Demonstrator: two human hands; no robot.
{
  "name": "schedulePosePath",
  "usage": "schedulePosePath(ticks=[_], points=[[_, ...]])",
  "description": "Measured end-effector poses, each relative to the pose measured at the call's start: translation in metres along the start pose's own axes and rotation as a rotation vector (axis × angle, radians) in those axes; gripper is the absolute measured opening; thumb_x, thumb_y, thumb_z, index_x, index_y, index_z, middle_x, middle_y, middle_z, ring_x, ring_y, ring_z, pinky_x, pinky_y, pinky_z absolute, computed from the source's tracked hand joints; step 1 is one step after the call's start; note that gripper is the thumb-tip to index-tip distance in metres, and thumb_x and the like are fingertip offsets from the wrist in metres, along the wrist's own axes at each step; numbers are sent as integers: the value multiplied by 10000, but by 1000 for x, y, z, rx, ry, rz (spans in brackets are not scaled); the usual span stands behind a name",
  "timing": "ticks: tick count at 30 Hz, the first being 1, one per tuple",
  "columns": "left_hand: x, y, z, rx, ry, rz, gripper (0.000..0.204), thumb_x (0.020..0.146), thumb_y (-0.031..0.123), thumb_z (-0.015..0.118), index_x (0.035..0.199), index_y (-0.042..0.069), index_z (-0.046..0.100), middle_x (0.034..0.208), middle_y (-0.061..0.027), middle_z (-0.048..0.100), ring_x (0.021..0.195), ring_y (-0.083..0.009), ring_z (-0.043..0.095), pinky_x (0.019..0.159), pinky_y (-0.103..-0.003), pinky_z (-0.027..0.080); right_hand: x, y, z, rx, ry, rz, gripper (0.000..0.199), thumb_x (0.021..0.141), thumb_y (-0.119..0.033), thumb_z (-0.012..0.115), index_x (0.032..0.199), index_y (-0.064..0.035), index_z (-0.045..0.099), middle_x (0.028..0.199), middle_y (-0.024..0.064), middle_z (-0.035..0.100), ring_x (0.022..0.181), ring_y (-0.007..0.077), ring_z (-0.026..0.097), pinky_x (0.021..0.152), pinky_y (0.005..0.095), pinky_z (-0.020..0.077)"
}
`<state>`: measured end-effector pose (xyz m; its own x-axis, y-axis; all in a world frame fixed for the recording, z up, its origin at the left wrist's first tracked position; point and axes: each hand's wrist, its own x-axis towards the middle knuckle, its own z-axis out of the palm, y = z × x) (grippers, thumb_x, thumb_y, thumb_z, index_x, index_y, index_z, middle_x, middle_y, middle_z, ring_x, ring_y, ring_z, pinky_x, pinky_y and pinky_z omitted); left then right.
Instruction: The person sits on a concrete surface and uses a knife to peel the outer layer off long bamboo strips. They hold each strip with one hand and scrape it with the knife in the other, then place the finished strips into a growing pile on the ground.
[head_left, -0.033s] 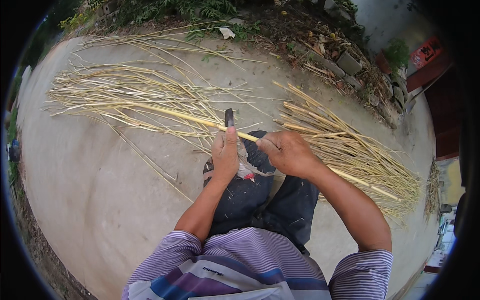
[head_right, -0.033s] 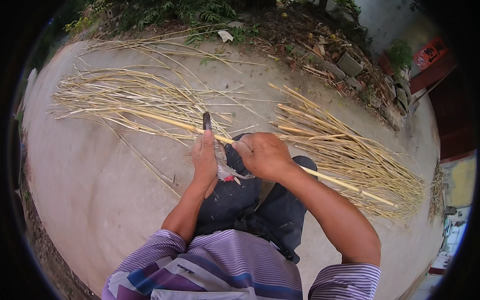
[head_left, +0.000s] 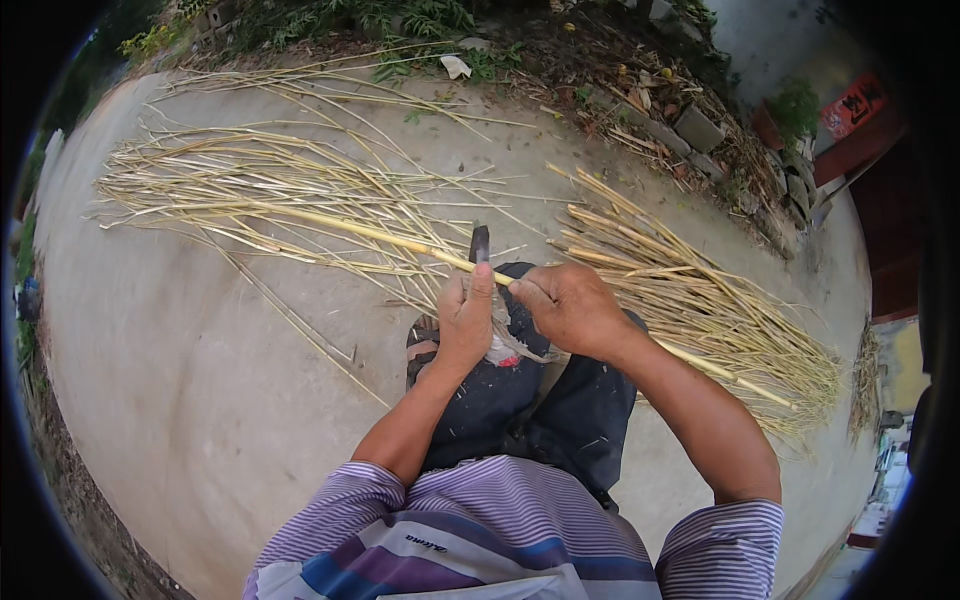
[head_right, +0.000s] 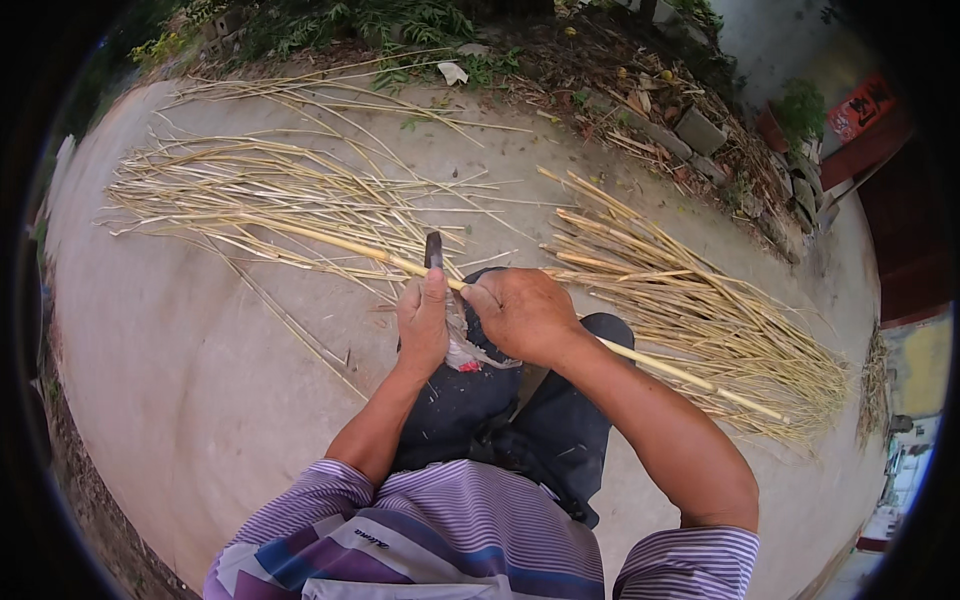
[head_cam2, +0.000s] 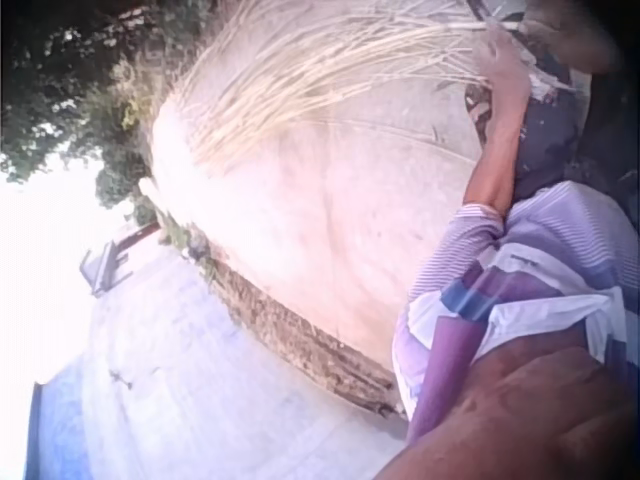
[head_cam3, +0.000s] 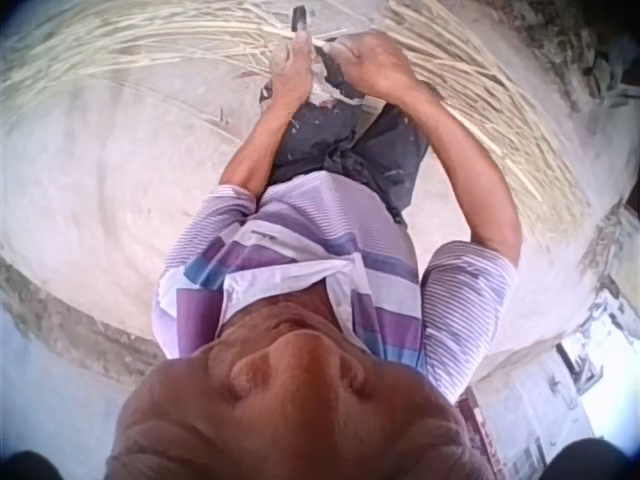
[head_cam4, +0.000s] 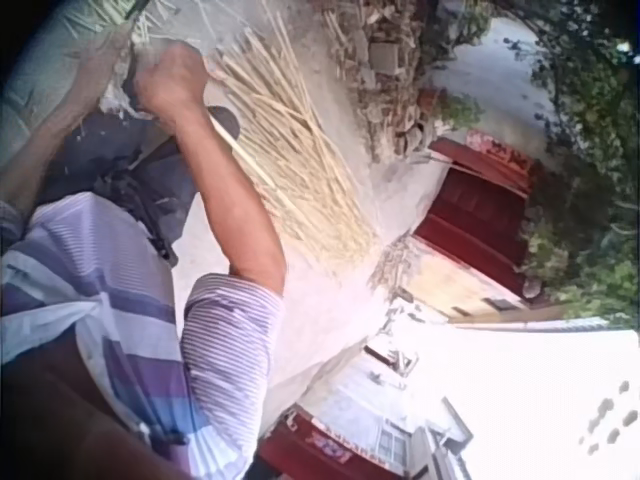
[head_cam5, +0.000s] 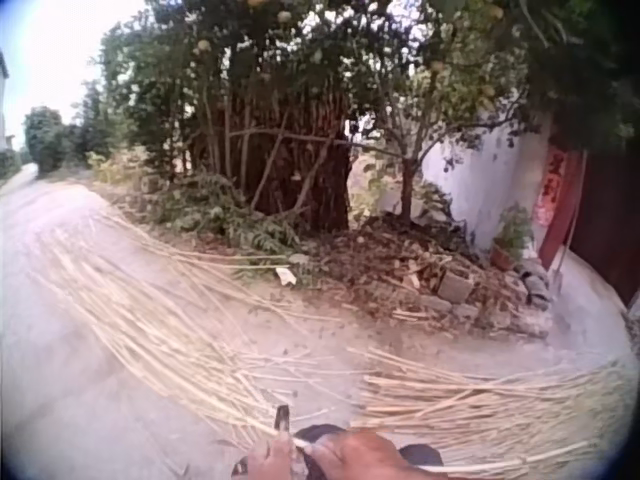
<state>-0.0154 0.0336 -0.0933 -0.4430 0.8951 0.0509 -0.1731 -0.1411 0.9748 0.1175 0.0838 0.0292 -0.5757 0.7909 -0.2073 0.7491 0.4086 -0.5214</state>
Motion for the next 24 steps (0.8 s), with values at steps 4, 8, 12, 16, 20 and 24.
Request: schedulePosePath(ticks=[4, 8, 12, 16, 20, 24], points=[[-6, 9, -2, 33, -67, -79, 450, 998, 417, 531, 757, 38, 514, 683, 30, 447, 669, -66, 394, 567, -265, 347, 3, -3, -6, 126, -116, 65, 373, 943, -348, 529, 776, -42, 664, 733, 166, 648, 771, 378, 623, 691, 470, 476], [5, 14, -19, -103, 44, -230, 446, 996, 416, 534, 748, 46, 513, 684, 40, 449, 653, -68, 382, 557, -270, 338, -5, 0, -18, 128, -116, 68, 361, 937, -344, 538, 774, -45, 657, 733, 167, 639, 767, 379, 613, 688, 467, 471], [1, 5, -14, -31, 68, -68, 465, 997, 424, 525, 783, 12, 510, 676, -1, 460, 647, -100, 412, 569, -295, 358, -7, 0, -12, 29, -30, 10, 358, 938, -340, 536, 768, -48, 654, 747, 173, 638, 767, 388, 607, 692, 470, 472], [-12, 2, 0, 134, -98, 61, 492, 1003, 425, 506, 794, -20, 523, 648, -43, 470, 628, -137, 446, 561, -328, 376, -4, -1, -2, 79, -28, -2, 360, 941, -346, 530, 767, -56, 653, 772, 184, 644, 779, 404, 609, 698, 487, 474], [-1, 7, -11, 78, 9, -13, 478, 1008, 422, 497, 808, -12, 513, 642, -28, 452, 616, -120, 431, 552, -314, 371, -8, 5, -15, 42, -40, 6, 354, 935, -353, 539, 777, -60, 657, 759, 184, 644, 767, 407, 613, 690, 497, 474], [4, 9, -10, 29, 101, -18, 456, 1005, 408, 512, 796, 2, 505, 636, -20, 442, 629, -110, 407, 551, -309, 360, -7, 6, -7, -30, 71, -46, 343, 933, -347, 548, 782, -60, 660, 733, 180, 640, 748, 412, 613, 679, 501, 474]])
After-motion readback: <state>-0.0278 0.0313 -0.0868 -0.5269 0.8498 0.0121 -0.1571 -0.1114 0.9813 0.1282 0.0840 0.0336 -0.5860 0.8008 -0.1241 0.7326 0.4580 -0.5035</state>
